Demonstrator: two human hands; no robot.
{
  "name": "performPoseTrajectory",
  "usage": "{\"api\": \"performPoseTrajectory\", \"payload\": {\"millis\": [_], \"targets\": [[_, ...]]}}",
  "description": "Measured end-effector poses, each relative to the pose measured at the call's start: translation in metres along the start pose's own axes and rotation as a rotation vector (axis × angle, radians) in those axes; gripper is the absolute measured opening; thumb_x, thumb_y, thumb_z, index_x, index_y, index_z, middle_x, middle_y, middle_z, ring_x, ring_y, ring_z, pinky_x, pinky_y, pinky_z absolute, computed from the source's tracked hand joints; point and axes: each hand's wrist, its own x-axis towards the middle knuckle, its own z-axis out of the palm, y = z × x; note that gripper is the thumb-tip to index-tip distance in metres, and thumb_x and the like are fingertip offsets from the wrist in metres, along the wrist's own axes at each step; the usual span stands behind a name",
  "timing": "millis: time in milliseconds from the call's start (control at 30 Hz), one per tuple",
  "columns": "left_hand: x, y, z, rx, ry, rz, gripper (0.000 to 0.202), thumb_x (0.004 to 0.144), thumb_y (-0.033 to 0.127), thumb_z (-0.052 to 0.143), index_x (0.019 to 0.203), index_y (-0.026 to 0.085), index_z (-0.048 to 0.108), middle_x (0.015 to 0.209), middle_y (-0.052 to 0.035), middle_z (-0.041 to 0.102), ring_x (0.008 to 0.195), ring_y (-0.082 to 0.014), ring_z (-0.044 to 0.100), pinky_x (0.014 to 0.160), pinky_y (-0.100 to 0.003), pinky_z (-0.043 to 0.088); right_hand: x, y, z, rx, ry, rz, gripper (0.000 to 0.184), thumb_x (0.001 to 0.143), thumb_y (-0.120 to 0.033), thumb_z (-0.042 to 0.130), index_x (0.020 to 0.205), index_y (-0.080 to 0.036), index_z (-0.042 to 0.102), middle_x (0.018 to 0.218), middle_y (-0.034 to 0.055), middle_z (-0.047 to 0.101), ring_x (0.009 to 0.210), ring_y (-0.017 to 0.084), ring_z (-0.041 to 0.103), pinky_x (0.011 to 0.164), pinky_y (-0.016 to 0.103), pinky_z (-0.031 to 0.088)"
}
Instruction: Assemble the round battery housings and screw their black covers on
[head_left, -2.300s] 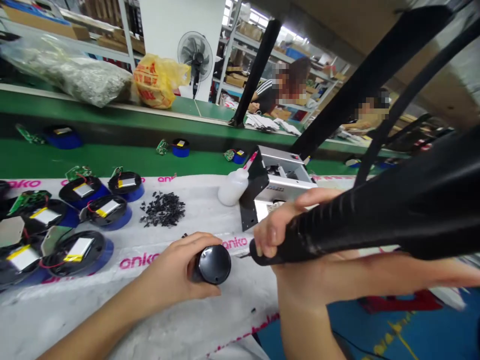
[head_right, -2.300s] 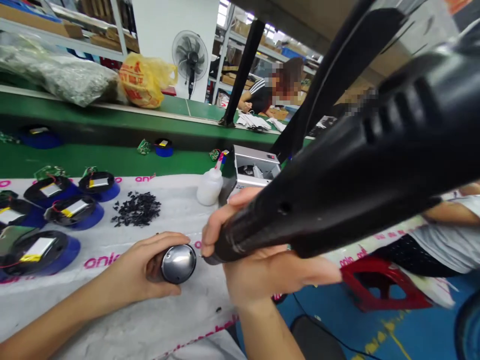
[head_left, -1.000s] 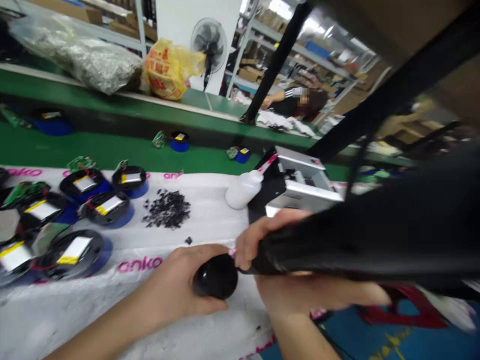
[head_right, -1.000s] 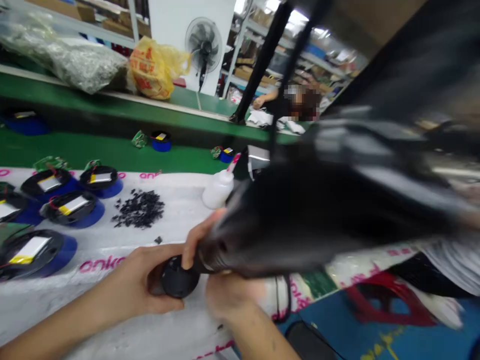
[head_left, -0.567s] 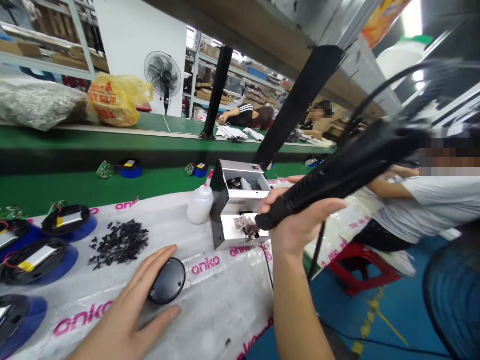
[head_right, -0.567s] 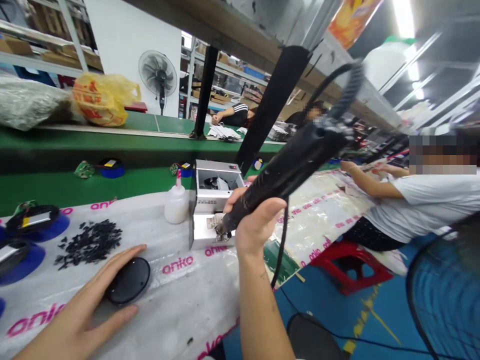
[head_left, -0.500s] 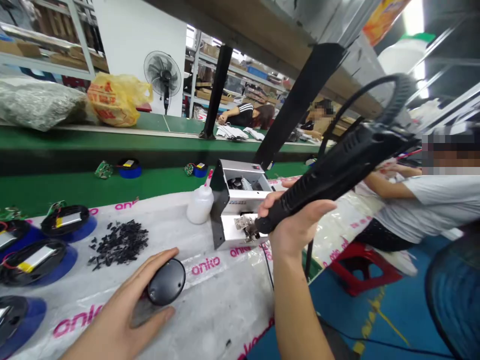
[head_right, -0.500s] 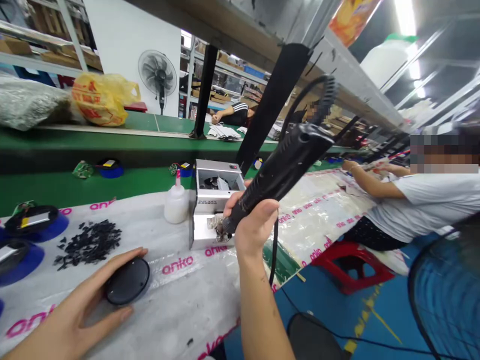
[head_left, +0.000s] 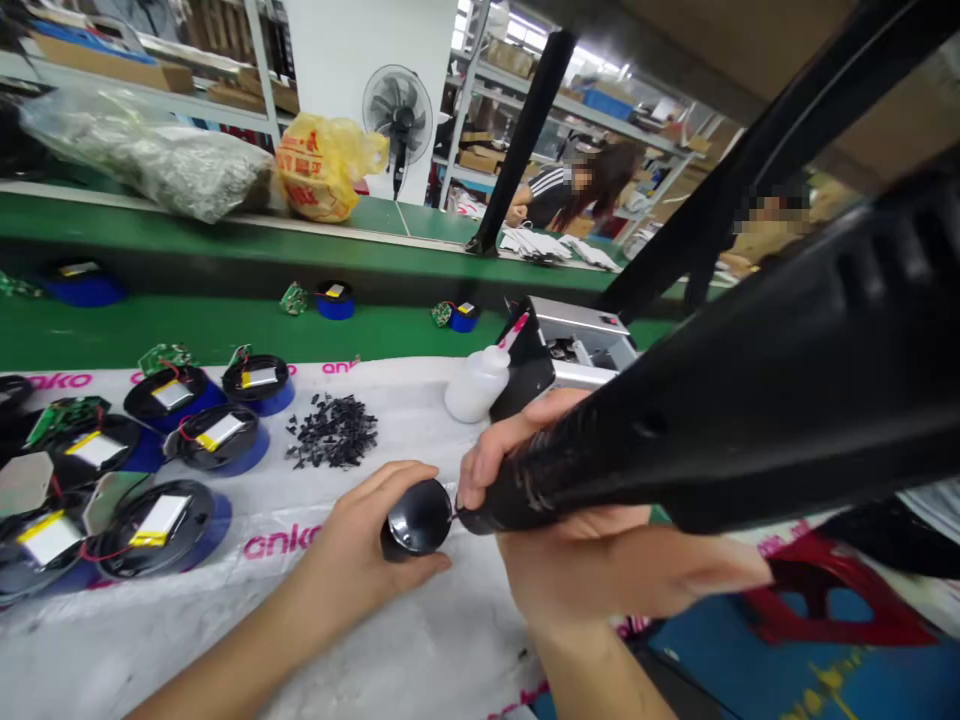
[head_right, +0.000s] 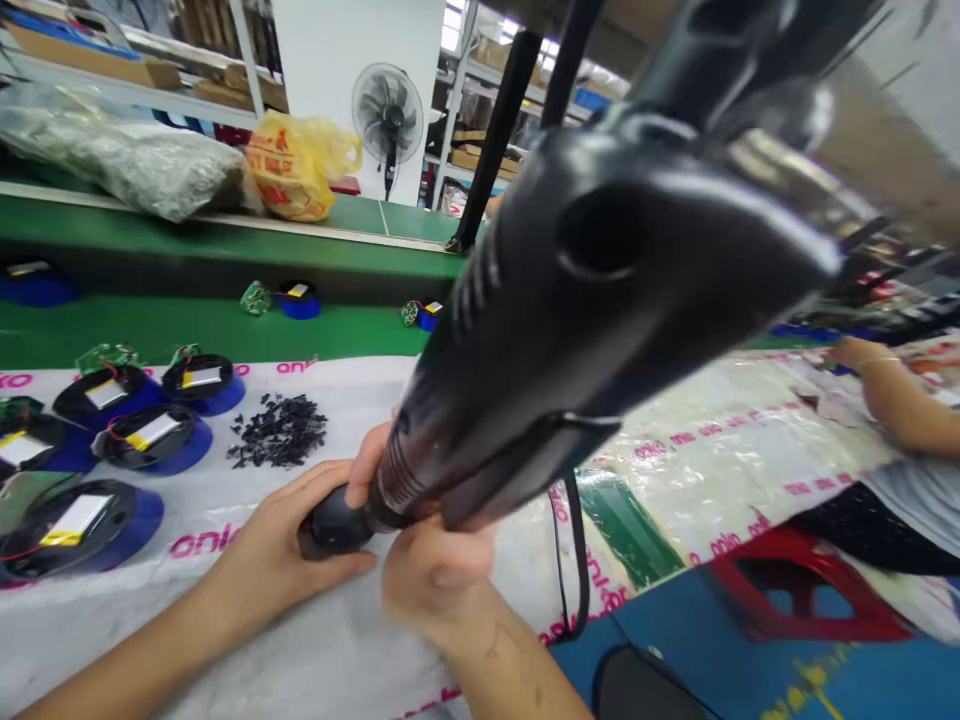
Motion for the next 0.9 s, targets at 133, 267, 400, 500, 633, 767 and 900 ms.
{"api": "performPoseTrajectory", "payload": {"millis": [133,267,400,500,633,767,900], "targets": [[0.001,-0.002,0.001,-0.046,0.005,0.018,0.055,0.072,0.019,0.081,0.122,0.023,0.057,0.124,-0.0043,0.064,0.117,-0.0237,0.06,0.101,-0.038,0.046,0.0,0.009,0.006,-0.003,0.062,-0.068,0.058,0.078,-0.082,0.057,0.087,-0.026,0.069,0.053,-0.0023,0.059,0.042,0.019,0.052,0.037,0.031,0.043],[0.002,-0.002,0.001,-0.072,0.011,0.018,0.058,0.069,0.013,0.082,0.12,0.023,0.057,0.122,-0.003,0.064,0.114,-0.0219,0.06,0.099,-0.035,0.046,0.004,0.015,0.006,-0.008,0.033,-0.012,0.06,0.073,-0.083,0.06,0.086,-0.026,0.07,0.052,-0.001,0.06,0.04,0.02,0.052,0.036,0.032,0.042],[0.002,0.0,0.001,-0.077,0.004,-0.008,0.055,0.066,0.012,0.082,0.116,0.022,0.06,0.118,-0.0033,0.066,0.11,-0.0224,0.062,0.095,-0.034,0.048,0.004,0.019,0.005,-0.003,0.0,-0.032,0.056,0.073,-0.081,0.064,0.082,-0.025,0.07,0.051,-0.0024,0.058,0.035,0.019,0.05,0.03,0.031,0.038],[0.003,0.004,0.002,-0.084,0.023,-0.041,0.054,0.064,0.011,0.081,0.114,0.021,0.063,0.117,-0.004,0.067,0.109,-0.0236,0.063,0.095,-0.035,0.049,0.002,0.019,0.005,-0.031,-0.042,-0.058,0.055,0.077,-0.08,0.059,0.08,-0.026,0.07,0.051,-0.0036,0.057,0.034,0.018,0.05,0.03,0.03,0.04],[0.004,0.007,0.002,-0.114,0.036,-0.072,0.057,0.062,0.011,0.081,0.116,0.021,0.065,0.116,-0.0039,0.069,0.107,-0.0243,0.065,0.094,-0.036,0.049,0.001,0.019,0.005,-0.041,-0.094,-0.031,0.063,0.075,-0.087,0.05,0.083,-0.028,0.07,0.05,-0.0029,0.06,0.034,0.017,0.049,0.033,0.03,0.043],[0.002,0.008,0.003,-0.153,0.048,-0.084,0.057,0.056,0.019,0.089,0.111,0.021,0.069,0.111,-0.0041,0.07,0.102,-0.0252,0.066,0.091,-0.035,0.051,-0.001,0.02,0.001,-0.027,-0.021,-0.018,0.062,0.068,-0.088,0.059,0.08,-0.028,0.07,0.05,-0.002,0.061,0.033,0.019,0.05,0.033,0.031,0.044],[0.004,0.0,-0.001,-0.102,0.038,-0.003,0.066,0.055,0.033,0.092,0.115,0.021,0.069,0.11,-0.0053,0.07,0.099,-0.0249,0.067,0.09,-0.033,0.053,-0.003,0.033,-0.018,0.032,-0.021,0.079,0.049,0.063,-0.076,0.076,0.084,-0.031,0.072,0.052,0.0002,0.061,0.038,0.024,0.054,0.038,0.038,0.049]]}}
